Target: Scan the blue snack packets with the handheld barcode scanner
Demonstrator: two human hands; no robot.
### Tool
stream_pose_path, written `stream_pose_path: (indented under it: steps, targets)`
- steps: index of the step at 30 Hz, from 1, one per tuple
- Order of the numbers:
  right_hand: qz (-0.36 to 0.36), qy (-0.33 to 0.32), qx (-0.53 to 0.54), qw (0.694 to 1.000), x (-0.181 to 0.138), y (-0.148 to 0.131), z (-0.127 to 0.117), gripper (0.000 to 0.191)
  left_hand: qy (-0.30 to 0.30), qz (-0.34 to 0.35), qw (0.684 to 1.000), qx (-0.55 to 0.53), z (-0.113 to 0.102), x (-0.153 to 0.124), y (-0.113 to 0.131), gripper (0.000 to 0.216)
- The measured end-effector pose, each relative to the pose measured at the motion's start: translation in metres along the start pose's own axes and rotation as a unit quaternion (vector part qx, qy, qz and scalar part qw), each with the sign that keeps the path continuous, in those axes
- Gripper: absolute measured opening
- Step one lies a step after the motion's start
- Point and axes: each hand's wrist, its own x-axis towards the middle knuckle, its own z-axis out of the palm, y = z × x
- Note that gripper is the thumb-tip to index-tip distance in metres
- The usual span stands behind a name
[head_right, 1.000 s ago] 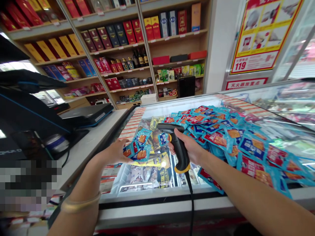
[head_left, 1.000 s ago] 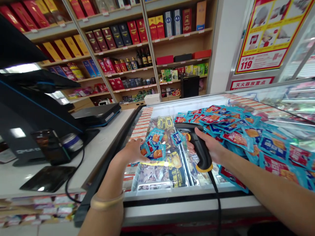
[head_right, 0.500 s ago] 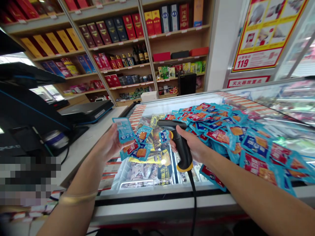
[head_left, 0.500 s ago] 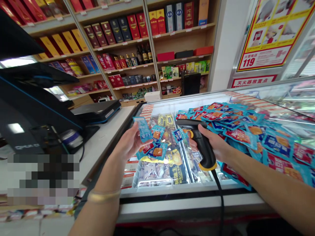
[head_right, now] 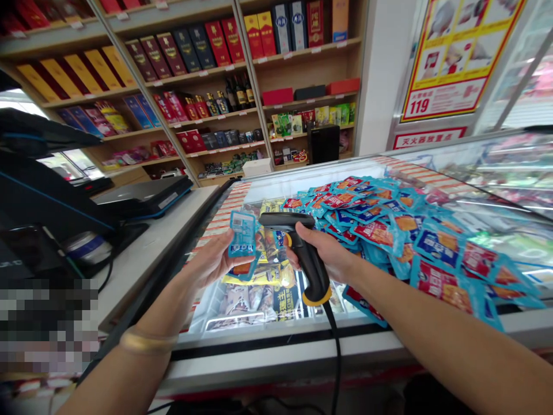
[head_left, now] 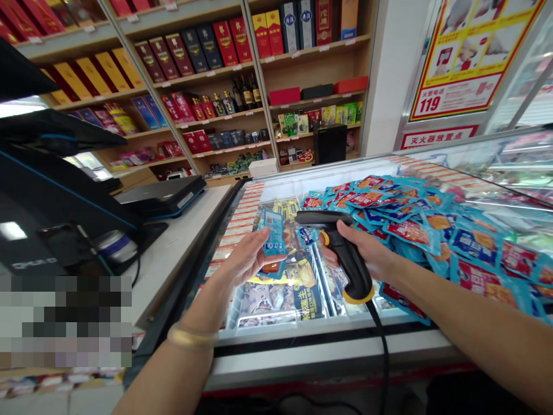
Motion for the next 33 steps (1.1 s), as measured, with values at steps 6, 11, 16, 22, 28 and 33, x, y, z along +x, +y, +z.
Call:
stream_pose_path:
  steps: [6,11,16,22,28,33]
  targets:
    - [0.005,-0.001,-0.012,1.0,0.001,0.001,0.0,0.048,-0.024,-0.002,1.0,-0.001,0.002,-0.001,0.0,0.063]
    - [0.007,-0.001,-0.021,1.0,0.001,0.002,0.0,0.047,-0.027,-0.003,1.0,-0.007,-0.001,0.0,-0.003,0.062]
    - [0.0,0.009,-0.012,1.0,0.002,0.003,0.001,0.048,-0.018,0.006,1.0,0.0,0.005,0.0,-0.001,0.068]
    - [-0.057,0.046,0.025,0.997,-0.002,-0.023,0.003,0.044,0.026,0.041,0.993,0.104,0.03,0.011,0.013,0.081]
    - [-0.123,0.097,0.011,0.988,-0.025,-0.065,-0.012,0.04,0.077,0.146,0.949,0.269,0.071,0.051,0.02,0.074]
    - [-0.119,0.155,0.015,0.981,-0.045,-0.072,-0.037,0.039,0.102,0.213,0.884,0.403,0.112,0.075,0.012,0.07]
